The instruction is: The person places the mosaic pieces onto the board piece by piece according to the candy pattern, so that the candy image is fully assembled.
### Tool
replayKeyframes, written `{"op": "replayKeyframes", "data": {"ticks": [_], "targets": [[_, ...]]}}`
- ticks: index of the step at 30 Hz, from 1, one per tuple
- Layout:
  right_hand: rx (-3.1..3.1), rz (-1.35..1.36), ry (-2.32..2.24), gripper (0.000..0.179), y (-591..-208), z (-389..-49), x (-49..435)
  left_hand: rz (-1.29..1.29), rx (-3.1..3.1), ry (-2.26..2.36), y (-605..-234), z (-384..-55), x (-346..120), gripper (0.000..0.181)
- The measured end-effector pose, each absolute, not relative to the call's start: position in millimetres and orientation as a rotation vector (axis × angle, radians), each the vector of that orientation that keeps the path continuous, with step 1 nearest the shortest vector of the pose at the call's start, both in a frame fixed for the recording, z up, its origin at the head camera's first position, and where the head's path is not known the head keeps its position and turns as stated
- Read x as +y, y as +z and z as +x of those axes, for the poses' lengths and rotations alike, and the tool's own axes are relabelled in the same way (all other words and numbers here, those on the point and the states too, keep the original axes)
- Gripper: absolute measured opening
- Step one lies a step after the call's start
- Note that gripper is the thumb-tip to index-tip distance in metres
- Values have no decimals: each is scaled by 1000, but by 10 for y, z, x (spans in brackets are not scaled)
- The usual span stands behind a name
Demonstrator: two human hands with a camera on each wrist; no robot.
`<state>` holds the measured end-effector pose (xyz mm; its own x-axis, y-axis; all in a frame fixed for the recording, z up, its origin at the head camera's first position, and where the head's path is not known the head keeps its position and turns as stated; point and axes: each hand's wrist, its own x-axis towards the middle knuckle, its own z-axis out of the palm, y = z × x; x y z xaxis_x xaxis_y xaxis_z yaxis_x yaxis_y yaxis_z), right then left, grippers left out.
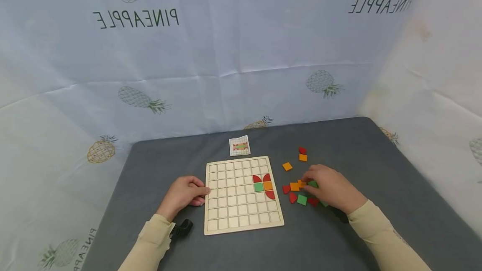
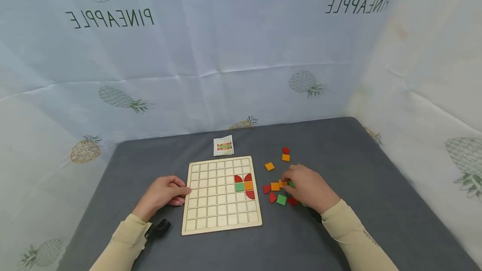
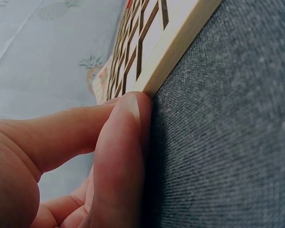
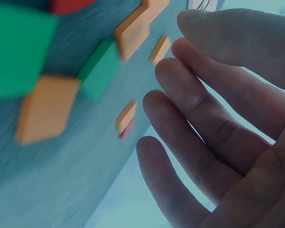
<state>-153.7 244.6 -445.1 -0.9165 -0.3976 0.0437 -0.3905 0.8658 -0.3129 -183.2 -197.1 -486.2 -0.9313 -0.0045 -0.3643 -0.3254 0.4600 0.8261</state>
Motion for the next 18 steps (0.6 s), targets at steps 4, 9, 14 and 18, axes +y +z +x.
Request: {"op": "replayKeyframes", "data": {"ticks": [4,9,14,18], "targets": [[3005,-619,-515,14,-4483,-1485,2596,-295,2403,1445,-4863,-1822,-1993,28],[2997,-548,-560,13,-4502,-1414,2803,-314,2395,1435,-4867,-1817,-2003,27],[3010,-476,-551,12,-4511,-1339,2991,-306,2397,1440,-4866,-1831,-1976,27],[2998,-434,-529,14,-4560,-1281,3112,-297,2400,1438,-4845,-1843,-1953,29]]}}
